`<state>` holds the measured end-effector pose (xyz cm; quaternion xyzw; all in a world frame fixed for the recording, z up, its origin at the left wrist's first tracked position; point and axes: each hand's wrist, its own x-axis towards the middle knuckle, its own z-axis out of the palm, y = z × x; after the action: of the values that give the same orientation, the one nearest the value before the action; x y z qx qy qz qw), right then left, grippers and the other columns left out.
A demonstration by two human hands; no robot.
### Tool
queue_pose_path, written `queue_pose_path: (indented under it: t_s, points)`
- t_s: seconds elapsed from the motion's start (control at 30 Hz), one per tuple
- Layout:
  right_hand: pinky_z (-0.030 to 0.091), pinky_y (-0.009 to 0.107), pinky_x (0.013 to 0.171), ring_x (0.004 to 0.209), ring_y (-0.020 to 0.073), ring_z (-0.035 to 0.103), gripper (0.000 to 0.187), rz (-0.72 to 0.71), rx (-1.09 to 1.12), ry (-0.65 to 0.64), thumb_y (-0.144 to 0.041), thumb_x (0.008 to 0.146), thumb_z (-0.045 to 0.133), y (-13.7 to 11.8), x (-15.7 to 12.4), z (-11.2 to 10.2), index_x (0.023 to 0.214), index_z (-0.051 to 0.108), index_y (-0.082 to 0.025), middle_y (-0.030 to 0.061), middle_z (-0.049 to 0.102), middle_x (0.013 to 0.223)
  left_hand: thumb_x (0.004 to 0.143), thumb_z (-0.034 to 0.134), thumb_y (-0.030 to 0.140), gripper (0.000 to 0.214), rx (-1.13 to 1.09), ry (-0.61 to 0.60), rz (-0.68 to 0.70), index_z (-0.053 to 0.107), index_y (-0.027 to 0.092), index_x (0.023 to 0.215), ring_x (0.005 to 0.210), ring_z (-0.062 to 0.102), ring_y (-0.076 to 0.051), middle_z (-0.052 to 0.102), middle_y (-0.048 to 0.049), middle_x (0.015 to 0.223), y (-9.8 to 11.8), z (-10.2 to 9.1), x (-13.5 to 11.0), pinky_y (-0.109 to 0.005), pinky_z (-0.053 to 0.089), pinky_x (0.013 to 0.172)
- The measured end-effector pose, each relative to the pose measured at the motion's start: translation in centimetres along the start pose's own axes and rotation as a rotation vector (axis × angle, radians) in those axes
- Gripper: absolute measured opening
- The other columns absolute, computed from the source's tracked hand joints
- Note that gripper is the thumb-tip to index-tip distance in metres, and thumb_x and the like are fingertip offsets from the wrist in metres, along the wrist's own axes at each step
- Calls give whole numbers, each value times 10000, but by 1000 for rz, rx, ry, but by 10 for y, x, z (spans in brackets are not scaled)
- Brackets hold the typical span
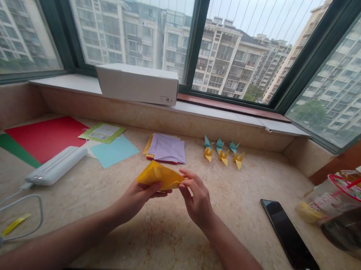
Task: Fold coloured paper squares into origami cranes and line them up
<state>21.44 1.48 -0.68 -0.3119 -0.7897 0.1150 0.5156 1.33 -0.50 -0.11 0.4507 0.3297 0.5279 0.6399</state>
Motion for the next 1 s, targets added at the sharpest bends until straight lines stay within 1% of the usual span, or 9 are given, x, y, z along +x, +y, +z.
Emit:
queue_pose_path:
  t_s: [0.1,0.2,0.37,0.5,0.6,0.73,0.8,0.87,1.0]
  points:
    - [546,337,815,963,208,677,153,90,37,25,-267,971,500,-1,1,2,895,620,-211,95,702,1060,830,710,364,337,9,-80,-6,709,171,1106,936,708,-265,729,-111,1092,0,0,-3,-431,542,900]
    - [538,286,687,774,175,667,188,154,42,46,-308,964,521,-2,2,2,854,637,-209,55,699,866,837,703,370,339,10,-115,-4,708,166,1108,951,703,-263,731,-111,1080,1,2,-5,-423,540,902]
    - [500,273,611,663,160,617,197,185,-4,63,-329,936,573,-3,3,1,806,655,-207,28,656,741,781,768,330,377,70,-147,-46,692,145,1100,941,707,-269,737,-121,1038,1,5,-7,-391,548,862]
    - [520,284,640,695,174,638,167,200,-8,70,-350,918,596,-5,2,4,887,688,-214,38,682,780,764,778,351,356,116,-80,-67,703,116,1020,875,720,-265,750,-119,908,-3,7,-4,-372,556,816]
    - [538,283,635,690,174,646,236,306,54,93,-392,908,600,-6,1,8,1036,692,-216,35,686,788,782,750,396,372,120,-21,-62,702,97,999,805,729,-271,746,-125,853,-3,8,-2,-382,564,770]
    - [498,252,511,562,142,591,376,481,235,59,-478,888,603,-4,2,9,1114,682,-189,8,639,676,782,744,413,399,126,11,-41,699,89,1011,759,733,-277,744,-144,906,2,6,0,-373,564,711]
    - [461,236,452,486,121,557,409,561,373,-31,-510,871,614,-2,4,7,1084,685,-168,-5,628,624,797,725,428,416,143,36,-40,693,78,1019,761,734,-275,747,-153,904,5,4,0,-363,561,706]
    - [451,227,430,445,110,552,400,622,477,-110,-533,857,621,-1,6,5,965,690,-154,-3,638,599,803,715,439,430,158,63,-46,687,67,1016,762,733,-271,750,-151,854,7,3,1,-354,559,709]
    - [414,208,373,375,108,552,422,694,504,-112,-572,863,588,-2,7,4,781,630,-160,-14,622,511,792,725,435,430,162,89,-51,677,64,1003,745,733,-267,747,-136,797,8,2,1,-341,560,693]
